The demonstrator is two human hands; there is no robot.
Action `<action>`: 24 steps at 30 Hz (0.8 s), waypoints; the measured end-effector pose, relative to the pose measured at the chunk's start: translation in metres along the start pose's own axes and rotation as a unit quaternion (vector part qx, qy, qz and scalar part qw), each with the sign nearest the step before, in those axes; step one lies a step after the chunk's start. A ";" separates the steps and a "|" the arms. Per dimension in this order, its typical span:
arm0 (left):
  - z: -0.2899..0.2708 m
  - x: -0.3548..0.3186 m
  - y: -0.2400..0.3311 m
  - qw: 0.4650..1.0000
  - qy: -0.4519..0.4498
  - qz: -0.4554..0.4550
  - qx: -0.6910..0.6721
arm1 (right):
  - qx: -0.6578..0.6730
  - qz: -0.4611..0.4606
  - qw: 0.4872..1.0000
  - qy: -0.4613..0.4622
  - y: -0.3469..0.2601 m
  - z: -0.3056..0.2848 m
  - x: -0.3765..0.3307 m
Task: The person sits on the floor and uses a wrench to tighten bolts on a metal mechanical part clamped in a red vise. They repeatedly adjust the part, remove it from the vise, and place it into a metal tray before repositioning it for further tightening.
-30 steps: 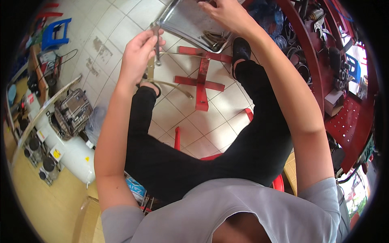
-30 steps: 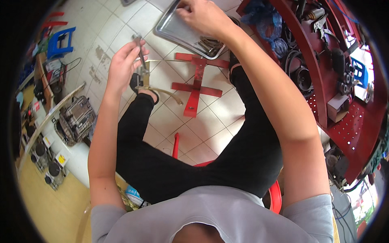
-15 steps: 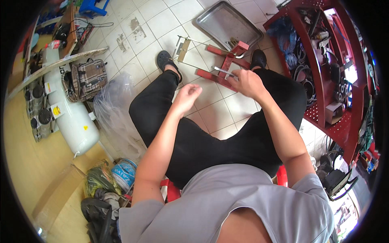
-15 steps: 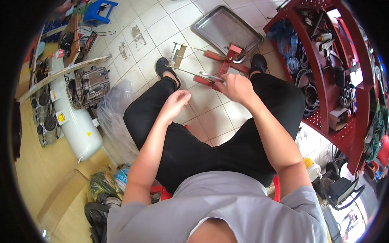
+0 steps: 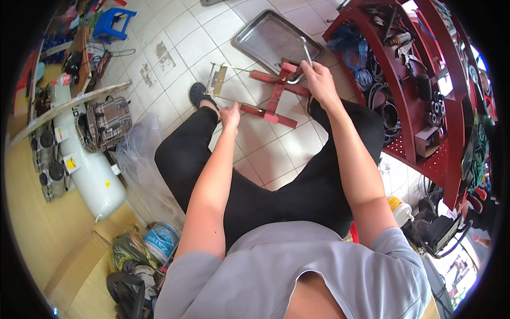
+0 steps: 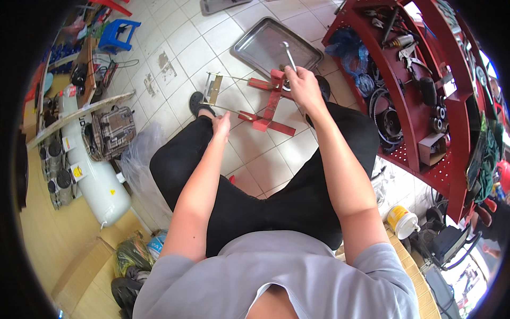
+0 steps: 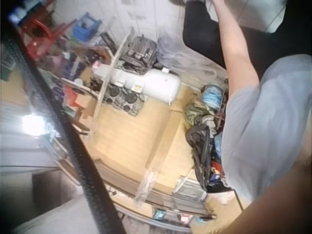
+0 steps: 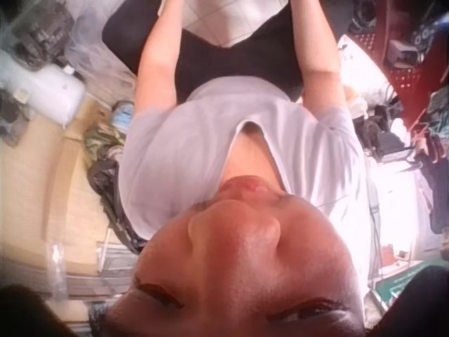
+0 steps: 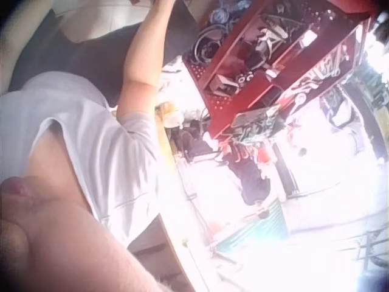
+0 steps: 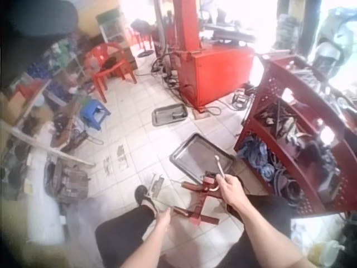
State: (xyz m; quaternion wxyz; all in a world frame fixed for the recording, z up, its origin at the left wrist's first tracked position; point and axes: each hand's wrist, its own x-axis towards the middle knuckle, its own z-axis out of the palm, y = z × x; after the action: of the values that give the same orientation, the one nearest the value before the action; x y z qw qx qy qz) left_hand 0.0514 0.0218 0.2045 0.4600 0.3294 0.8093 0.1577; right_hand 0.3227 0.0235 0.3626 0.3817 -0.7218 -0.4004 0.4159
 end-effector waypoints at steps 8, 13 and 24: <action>0.004 -0.040 0.086 0.930 -0.036 0.360 -0.068 | 0.059 0.062 0.996 0.003 -0.024 -0.011 0.003; 0.006 -0.065 0.171 0.883 -0.101 0.458 0.029 | 0.027 0.047 0.997 0.046 -0.004 -0.013 0.013; 0.074 -0.112 0.169 0.730 -0.088 0.545 0.402 | 0.123 -0.036 0.984 0.127 -0.001 -0.016 0.019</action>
State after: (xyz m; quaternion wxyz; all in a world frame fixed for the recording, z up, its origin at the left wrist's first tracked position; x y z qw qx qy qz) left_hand 0.2204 0.0661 0.3320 0.1892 0.8807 0.4341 0.0117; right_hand 0.3438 0.0372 0.3636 0.5300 -0.7015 -0.3203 0.3528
